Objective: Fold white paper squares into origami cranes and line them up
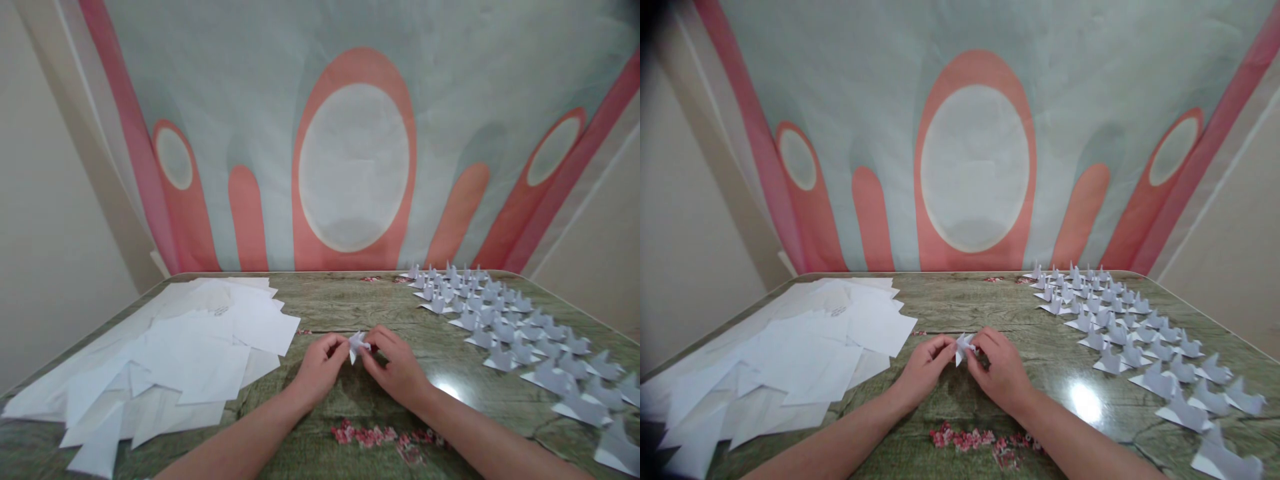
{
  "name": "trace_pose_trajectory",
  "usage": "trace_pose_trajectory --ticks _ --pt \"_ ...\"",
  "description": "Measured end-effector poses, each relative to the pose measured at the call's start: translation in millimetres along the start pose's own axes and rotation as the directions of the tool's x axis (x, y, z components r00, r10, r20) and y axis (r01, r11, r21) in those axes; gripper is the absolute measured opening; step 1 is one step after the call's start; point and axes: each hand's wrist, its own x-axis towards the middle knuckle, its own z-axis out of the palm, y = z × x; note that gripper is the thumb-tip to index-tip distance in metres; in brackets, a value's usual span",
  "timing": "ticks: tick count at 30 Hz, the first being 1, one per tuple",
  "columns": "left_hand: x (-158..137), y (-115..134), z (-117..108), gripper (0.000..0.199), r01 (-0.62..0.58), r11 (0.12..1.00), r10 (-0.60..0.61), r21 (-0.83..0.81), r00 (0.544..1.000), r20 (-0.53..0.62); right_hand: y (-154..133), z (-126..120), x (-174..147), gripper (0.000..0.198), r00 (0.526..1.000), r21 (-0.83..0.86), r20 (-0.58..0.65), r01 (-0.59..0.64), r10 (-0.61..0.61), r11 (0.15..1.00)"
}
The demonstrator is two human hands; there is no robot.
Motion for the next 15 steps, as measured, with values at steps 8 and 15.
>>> trace_pose_trajectory --ticks 8,15 --pt "0.3 2.1 -1.2 0.028 -0.052 0.998 0.049 0.041 0.997 0.066 -0.5 -7.4 7.6 0.012 0.994 -0.221 0.095 -0.028 0.050 0.975" --pt "-0.1 2.6 -1.5 0.024 -0.048 0.996 0.042 0.072 0.996 0.081 29.6 -50.1 29.9 0.016 0.957 -0.646 0.081 -0.162 0.279 0.746"
